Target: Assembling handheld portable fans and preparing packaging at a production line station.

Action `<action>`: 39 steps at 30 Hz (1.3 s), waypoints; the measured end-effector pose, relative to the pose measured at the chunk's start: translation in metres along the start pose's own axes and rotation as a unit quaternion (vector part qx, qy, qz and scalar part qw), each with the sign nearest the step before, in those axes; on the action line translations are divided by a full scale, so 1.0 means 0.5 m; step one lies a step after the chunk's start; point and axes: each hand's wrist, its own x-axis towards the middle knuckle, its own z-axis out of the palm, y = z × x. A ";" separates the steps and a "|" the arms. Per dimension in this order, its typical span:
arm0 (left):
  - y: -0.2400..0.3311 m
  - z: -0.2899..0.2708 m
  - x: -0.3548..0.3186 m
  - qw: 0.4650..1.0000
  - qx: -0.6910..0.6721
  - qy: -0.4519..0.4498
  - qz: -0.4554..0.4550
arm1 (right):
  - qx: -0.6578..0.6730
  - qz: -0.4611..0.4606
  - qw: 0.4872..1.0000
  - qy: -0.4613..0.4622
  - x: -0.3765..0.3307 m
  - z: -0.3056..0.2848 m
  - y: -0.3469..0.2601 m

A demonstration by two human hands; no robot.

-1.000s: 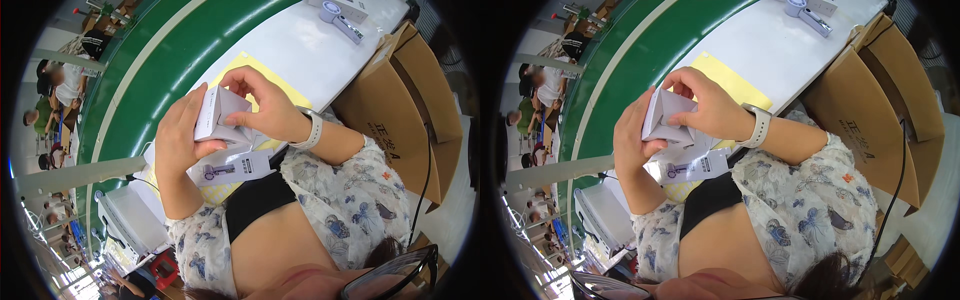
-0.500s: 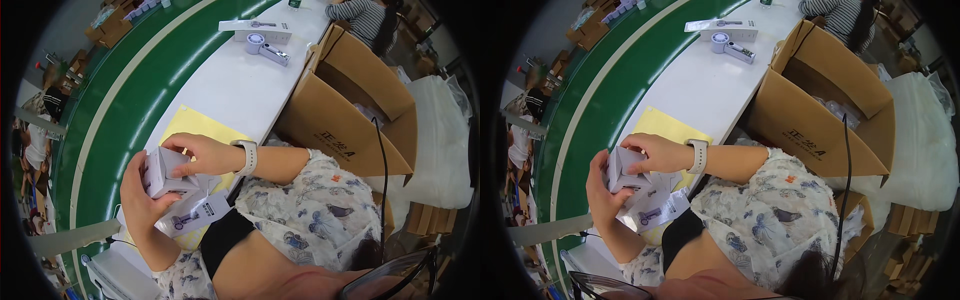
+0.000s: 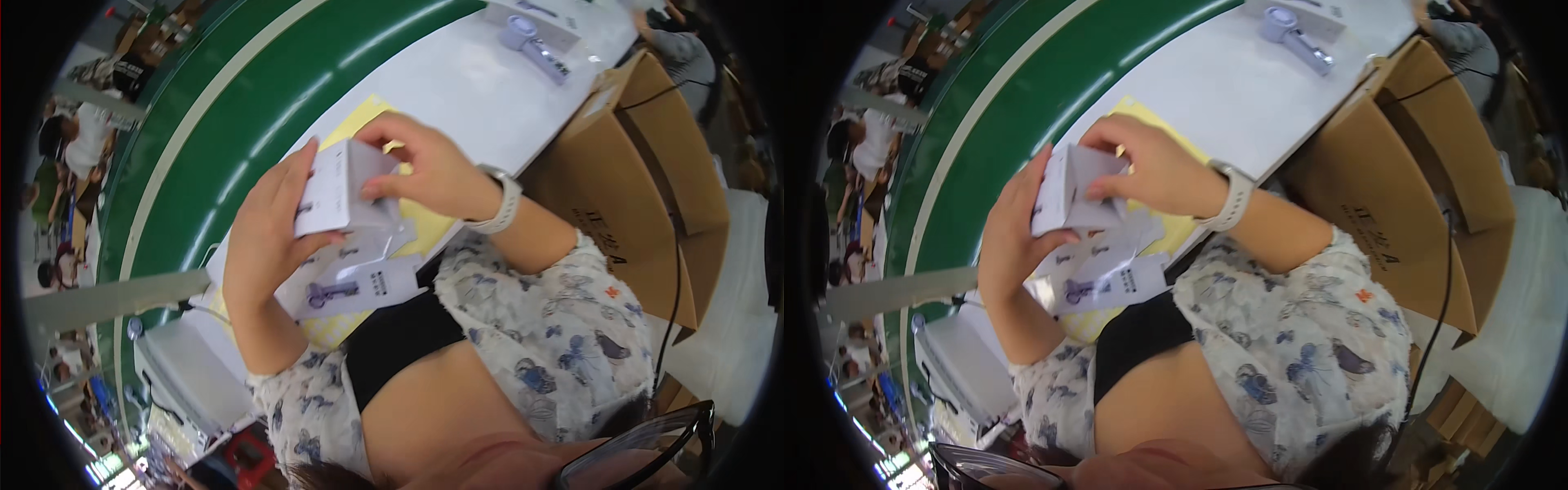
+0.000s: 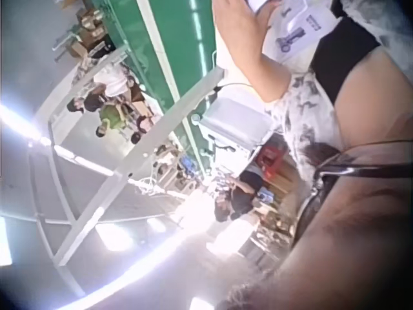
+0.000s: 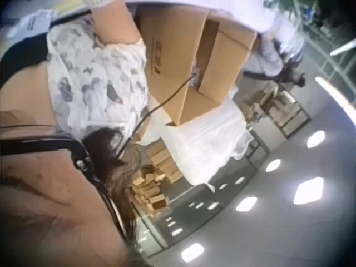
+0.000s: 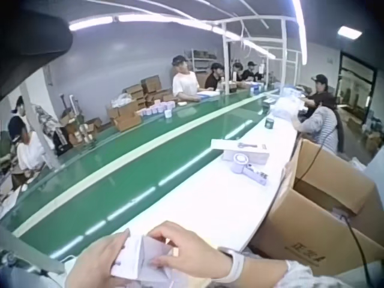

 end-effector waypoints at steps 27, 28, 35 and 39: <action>0.001 0.022 0.008 0.995 -0.092 -0.009 -0.038 | -0.036 -0.059 0.997 0.030 -0.010 0.003 -0.013; 0.000 0.022 0.008 0.995 -0.092 -0.022 -0.044 | -0.056 -0.070 0.995 0.034 -0.010 0.002 -0.014; -0.005 0.020 0.007 0.989 -0.138 -0.001 -0.044 | 0.077 -0.058 0.995 0.012 -0.005 -0.006 -0.006; -0.016 0.036 0.004 0.992 -0.122 0.017 -0.041 | 0.125 -0.055 0.991 0.011 -0.006 -0.008 0.000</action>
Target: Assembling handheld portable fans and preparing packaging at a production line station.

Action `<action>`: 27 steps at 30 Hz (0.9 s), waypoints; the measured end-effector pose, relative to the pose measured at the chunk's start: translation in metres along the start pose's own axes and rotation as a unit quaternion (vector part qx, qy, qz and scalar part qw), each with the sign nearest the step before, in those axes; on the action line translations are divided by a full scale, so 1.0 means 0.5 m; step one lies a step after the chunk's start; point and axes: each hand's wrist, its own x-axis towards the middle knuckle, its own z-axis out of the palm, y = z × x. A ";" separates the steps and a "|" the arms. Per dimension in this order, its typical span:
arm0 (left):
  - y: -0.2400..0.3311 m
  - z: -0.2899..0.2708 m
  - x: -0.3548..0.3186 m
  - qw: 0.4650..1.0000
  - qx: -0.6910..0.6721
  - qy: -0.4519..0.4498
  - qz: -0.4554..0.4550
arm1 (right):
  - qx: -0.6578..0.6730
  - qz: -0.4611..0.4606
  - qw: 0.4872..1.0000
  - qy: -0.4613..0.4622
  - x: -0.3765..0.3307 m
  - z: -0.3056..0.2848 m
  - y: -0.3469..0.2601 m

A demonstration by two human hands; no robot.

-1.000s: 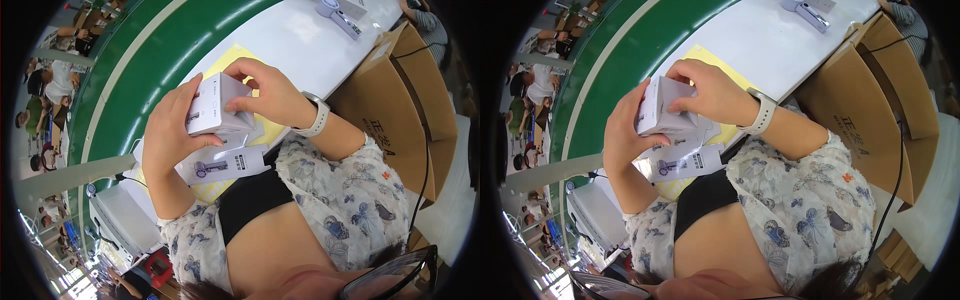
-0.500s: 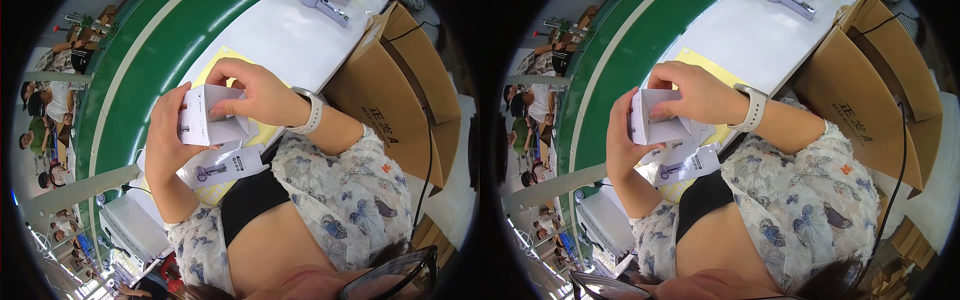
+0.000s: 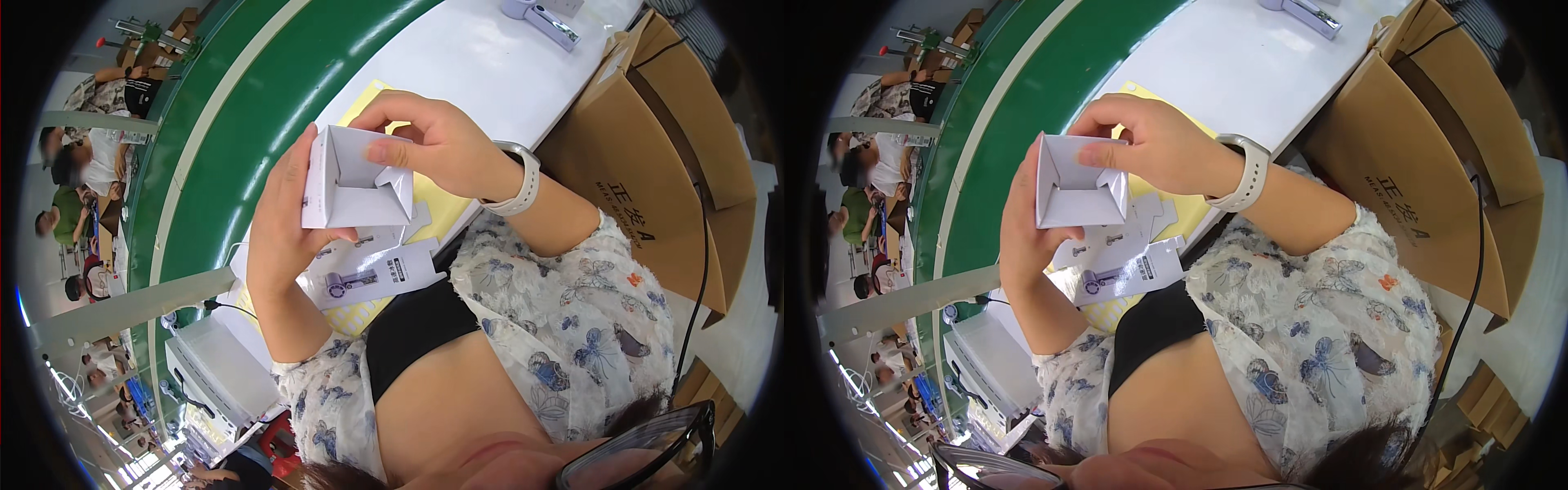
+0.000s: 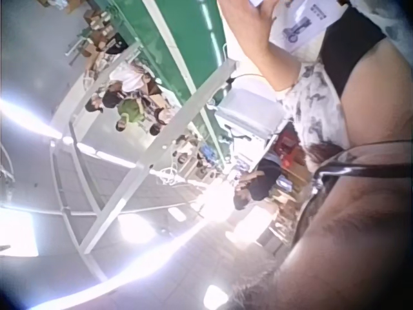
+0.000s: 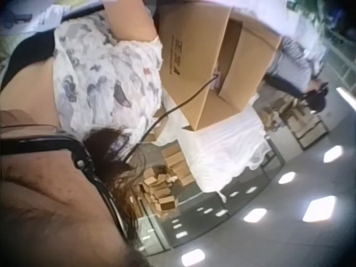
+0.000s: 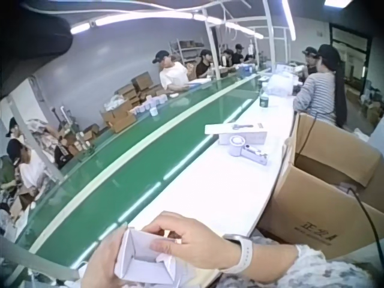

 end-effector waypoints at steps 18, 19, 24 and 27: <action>0.001 -0.028 -0.010 0.995 -0.076 -0.062 -0.021 | -0.330 -0.275 0.903 -0.033 -0.006 0.014 -0.013; 0.004 -0.033 -0.010 0.992 -0.099 -0.073 -0.034 | -0.325 -0.261 0.908 -0.040 -0.005 0.015 -0.014; 0.000 -0.034 -0.016 0.988 -0.106 -0.104 -0.051 | -0.301 -0.222 0.926 -0.052 -0.008 0.021 -0.001; 0.003 -0.036 -0.012 0.989 -0.085 -0.109 -0.046 | -0.293 -0.212 0.931 -0.052 -0.010 0.020 -0.004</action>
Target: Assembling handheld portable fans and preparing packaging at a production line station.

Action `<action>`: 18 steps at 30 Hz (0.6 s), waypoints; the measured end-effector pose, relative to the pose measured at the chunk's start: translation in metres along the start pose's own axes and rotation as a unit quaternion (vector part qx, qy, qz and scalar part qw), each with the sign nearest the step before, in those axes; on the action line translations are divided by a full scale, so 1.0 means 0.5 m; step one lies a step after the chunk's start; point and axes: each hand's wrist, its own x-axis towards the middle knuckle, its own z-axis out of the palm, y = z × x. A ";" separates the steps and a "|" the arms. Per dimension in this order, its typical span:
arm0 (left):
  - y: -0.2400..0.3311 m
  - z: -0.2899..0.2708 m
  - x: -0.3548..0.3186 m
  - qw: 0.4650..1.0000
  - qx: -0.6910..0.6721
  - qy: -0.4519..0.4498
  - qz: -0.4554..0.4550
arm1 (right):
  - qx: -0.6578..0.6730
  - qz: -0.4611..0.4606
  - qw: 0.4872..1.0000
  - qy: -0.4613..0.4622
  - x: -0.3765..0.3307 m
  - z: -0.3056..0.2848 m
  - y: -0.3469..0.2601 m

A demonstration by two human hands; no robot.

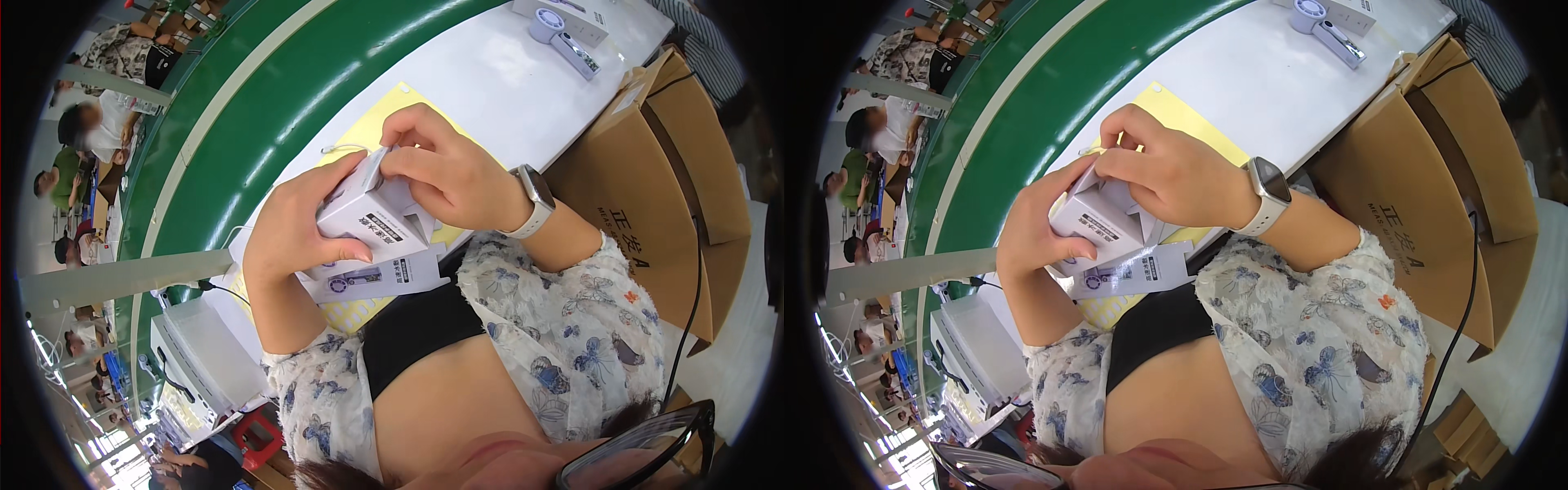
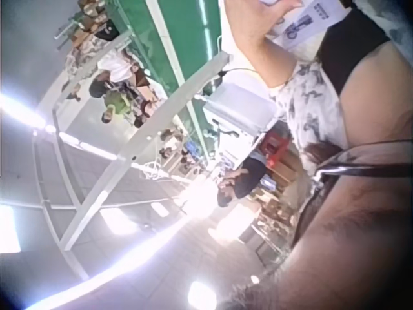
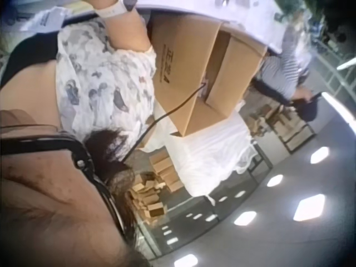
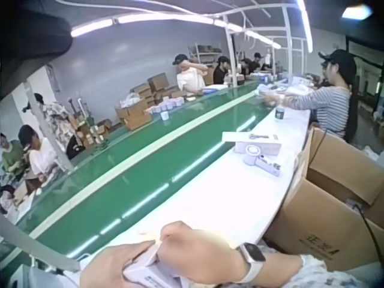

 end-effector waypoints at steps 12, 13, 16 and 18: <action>0.004 -0.006 -0.015 0.999 0.043 0.023 -0.024 | 0.121 0.062 0.991 -0.016 -0.017 0.006 0.020; 0.006 -0.004 -0.017 0.996 0.068 0.049 -0.023 | 0.171 0.088 0.981 -0.010 -0.017 0.008 0.015; 0.014 0.013 -0.012 0.988 0.125 0.092 -0.003 | 0.161 0.128 0.978 -0.025 -0.015 0.015 0.001; 0.030 0.023 -0.005 0.973 0.195 0.118 0.029 | 0.049 0.161 0.984 -0.059 -0.013 0.016 -0.008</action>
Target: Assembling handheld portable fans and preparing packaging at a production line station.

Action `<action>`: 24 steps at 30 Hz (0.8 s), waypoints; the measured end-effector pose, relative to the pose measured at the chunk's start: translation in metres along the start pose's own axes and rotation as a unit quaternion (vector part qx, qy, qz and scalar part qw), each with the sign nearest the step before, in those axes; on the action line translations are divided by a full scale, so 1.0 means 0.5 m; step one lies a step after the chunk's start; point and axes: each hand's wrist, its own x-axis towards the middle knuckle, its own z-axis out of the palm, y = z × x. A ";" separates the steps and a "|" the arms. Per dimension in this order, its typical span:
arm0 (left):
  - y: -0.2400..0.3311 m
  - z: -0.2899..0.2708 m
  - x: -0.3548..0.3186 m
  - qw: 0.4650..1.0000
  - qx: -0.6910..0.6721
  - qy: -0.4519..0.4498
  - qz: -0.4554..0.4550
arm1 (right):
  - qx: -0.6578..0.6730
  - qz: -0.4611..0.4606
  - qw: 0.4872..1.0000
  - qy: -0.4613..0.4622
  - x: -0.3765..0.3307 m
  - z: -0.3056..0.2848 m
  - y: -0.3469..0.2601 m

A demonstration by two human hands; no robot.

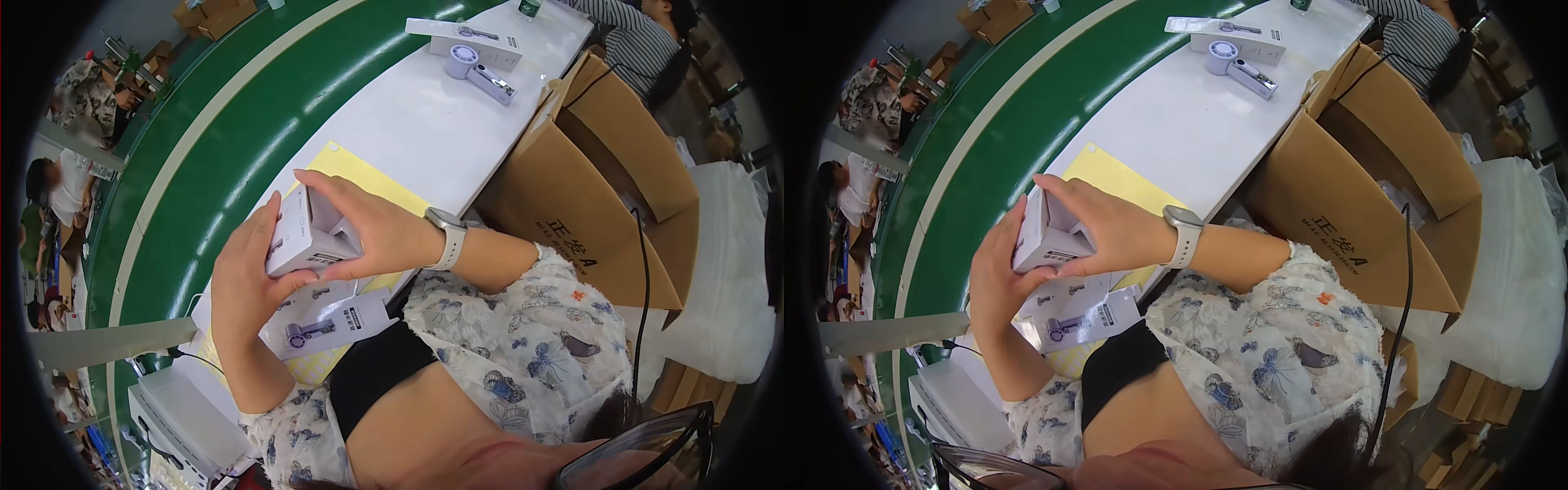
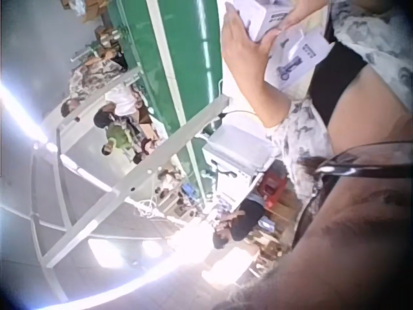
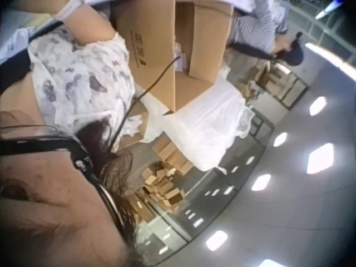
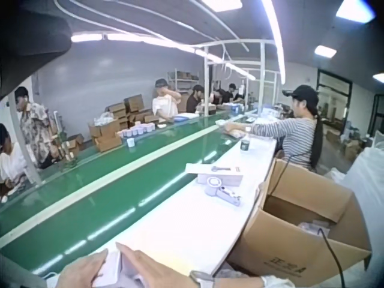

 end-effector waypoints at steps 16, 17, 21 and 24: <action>-0.021 0.006 0.006 0.995 0.077 -0.006 -0.068 | 0.074 0.077 0.992 0.067 0.005 -0.085 0.097; -0.016 0.002 0.006 0.994 0.080 -0.006 -0.070 | 0.066 0.076 0.987 0.129 0.005 -0.104 0.119; -0.010 -0.012 0.006 0.989 0.126 0.069 -0.034 | 0.125 0.127 0.897 0.404 -0.010 -0.238 0.261; -0.023 -0.003 -0.009 0.991 0.126 -0.008 -0.036 | 0.095 0.166 0.838 0.510 -0.043 -0.302 0.312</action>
